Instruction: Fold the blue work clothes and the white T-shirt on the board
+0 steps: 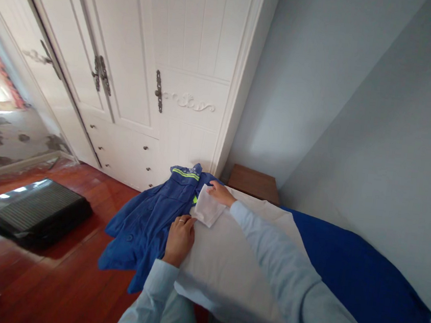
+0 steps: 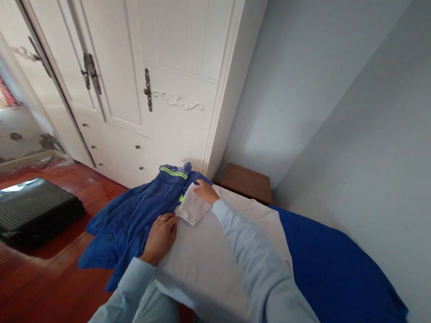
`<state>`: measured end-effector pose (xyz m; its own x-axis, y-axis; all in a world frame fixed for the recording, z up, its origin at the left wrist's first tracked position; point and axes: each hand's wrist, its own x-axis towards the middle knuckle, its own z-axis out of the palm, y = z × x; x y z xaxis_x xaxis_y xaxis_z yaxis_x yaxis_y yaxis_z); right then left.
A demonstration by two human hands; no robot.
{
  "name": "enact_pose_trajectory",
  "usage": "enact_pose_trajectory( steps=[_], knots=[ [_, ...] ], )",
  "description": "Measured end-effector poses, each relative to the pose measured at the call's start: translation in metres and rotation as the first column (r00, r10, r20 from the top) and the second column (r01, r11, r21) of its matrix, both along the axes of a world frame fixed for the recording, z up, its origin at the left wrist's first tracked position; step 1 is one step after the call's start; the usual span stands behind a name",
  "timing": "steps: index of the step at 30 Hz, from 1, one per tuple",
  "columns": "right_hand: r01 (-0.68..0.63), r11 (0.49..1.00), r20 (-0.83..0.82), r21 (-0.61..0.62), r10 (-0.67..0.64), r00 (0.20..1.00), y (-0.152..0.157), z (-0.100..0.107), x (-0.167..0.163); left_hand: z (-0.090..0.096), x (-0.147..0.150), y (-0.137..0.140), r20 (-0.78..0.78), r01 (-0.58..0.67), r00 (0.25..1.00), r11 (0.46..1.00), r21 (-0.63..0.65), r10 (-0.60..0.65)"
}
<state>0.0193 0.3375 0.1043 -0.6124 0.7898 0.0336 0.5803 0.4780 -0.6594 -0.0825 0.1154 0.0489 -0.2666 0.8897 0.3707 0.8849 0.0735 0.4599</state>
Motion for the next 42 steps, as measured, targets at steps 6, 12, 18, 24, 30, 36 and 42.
enact_pose_trajectory(
  steps=[6, 12, 18, 24, 30, 36, 42],
  knots=[
    [0.008, 1.000, 0.168, -0.014, -0.006, 0.986, 0.033, 0.000, -0.050, -0.001, 0.002, 0.000, -0.015, -0.025, 1.000, 1.000, -0.012, 0.025],
    [0.010, 0.999, 0.212, -0.044, -0.001, 0.977, 0.038, -0.002, -0.035, -0.003, 0.002, 0.001, -0.006, -0.040, 0.999, 0.999, 0.012, 0.040],
    [0.105, 0.984, 0.183, -0.147, -0.077, 0.980, 0.031, -0.010, -0.012, -0.004, 0.001, 0.001, -0.011, -0.044, 0.999, 0.999, 0.003, 0.044],
    [0.143, 0.929, 0.216, -0.340, -0.071, 0.974, 0.029, 0.002, 0.008, -0.006, -0.001, 0.002, -0.005, -0.018, 1.000, 1.000, 0.022, 0.018],
    [0.172, 0.872, 0.267, -0.458, -0.050, 0.962, 0.017, 0.009, 0.030, -0.004, -0.001, 0.001, 0.013, -0.011, 1.000, 0.999, 0.037, 0.011],
    [0.141, 0.914, 0.322, -0.381, -0.011, 0.947, 0.016, 0.008, 0.031, 0.003, 0.001, -0.002, -0.082, -0.006, 0.997, 0.999, -0.038, 0.003],
    [0.050, 0.999, 0.306, 0.020, -0.054, 0.951, 0.021, 0.005, 0.015, 0.001, 0.001, -0.001, -0.090, -0.042, 0.995, 0.999, -0.022, 0.040]
  ],
)
